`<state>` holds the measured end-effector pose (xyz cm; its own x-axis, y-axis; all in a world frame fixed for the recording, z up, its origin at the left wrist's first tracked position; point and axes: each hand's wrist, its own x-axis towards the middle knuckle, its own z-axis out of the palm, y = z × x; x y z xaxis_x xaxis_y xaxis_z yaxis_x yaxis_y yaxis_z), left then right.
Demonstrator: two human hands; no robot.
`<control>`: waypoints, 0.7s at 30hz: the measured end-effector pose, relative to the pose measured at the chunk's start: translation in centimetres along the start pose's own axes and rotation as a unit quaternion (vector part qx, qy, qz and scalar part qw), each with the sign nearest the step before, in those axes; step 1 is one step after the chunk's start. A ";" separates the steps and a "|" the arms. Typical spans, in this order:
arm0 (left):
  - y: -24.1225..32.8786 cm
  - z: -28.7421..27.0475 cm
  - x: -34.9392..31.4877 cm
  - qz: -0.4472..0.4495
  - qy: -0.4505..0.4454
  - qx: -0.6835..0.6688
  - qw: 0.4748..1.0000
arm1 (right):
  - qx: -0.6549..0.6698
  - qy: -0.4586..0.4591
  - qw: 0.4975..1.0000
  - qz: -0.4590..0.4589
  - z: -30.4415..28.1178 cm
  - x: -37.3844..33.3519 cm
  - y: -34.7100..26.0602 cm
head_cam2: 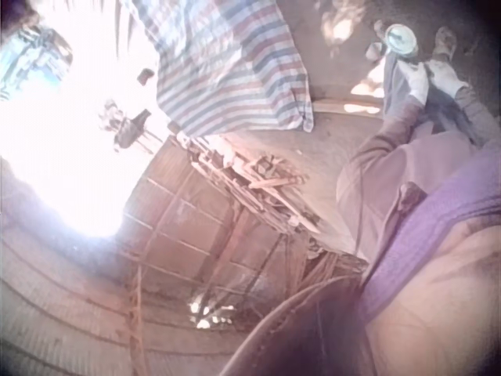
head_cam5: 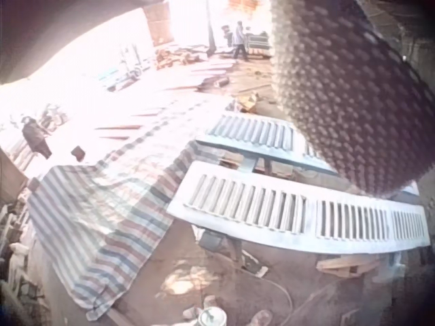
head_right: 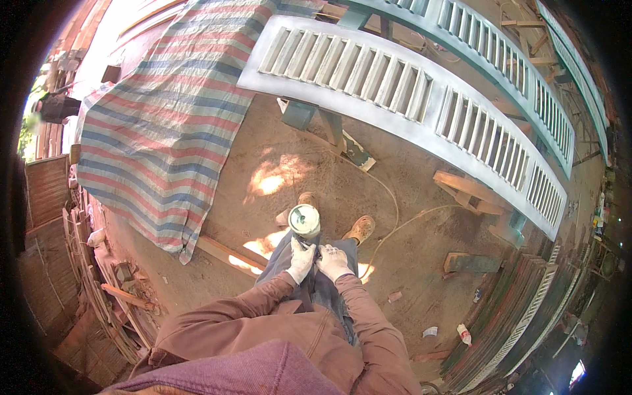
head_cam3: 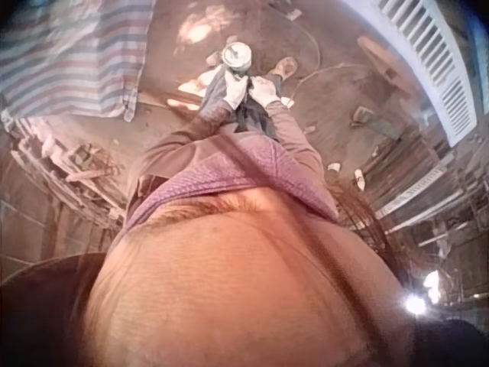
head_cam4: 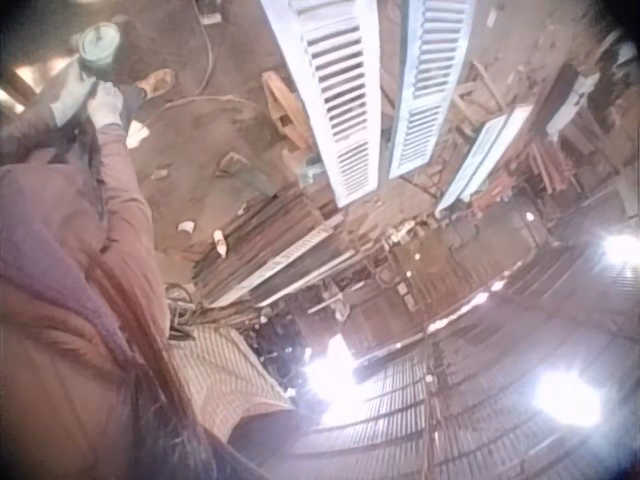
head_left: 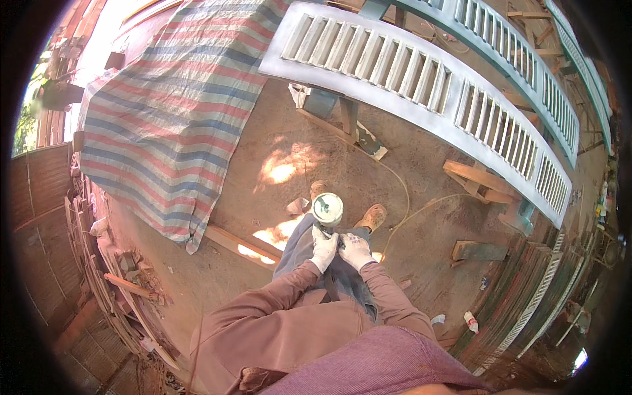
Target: The person uses a spray gun to apply a light-colored finish to several wooden louvered shutters laid out on the ground. They move along the length of each shutter, spraying evenly, then reposition to cover additional units.
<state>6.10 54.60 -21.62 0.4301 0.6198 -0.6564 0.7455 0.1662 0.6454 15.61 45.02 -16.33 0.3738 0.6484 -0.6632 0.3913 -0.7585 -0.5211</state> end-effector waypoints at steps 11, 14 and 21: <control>0.9 1.3 -2.0 0.088 -0.043 0.059 0.993 | 0.058 -0.038 0.995 0.076 3.4 -1.1 3.5; 1.5 0.6 -1.8 0.101 -0.054 0.048 0.992 | 0.076 -0.041 0.994 0.074 4.5 -0.6 3.7; 5.8 -1.1 -2.0 0.088 -0.104 0.041 0.990 | 0.122 -0.042 0.989 0.066 0.9 -0.6 1.9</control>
<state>8.95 55.16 -16.12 0.6464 0.4609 -0.6081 0.6846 0.0015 0.7289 15.39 43.16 -17.37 0.3329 0.5431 -0.7709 0.1251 -0.8357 -0.5347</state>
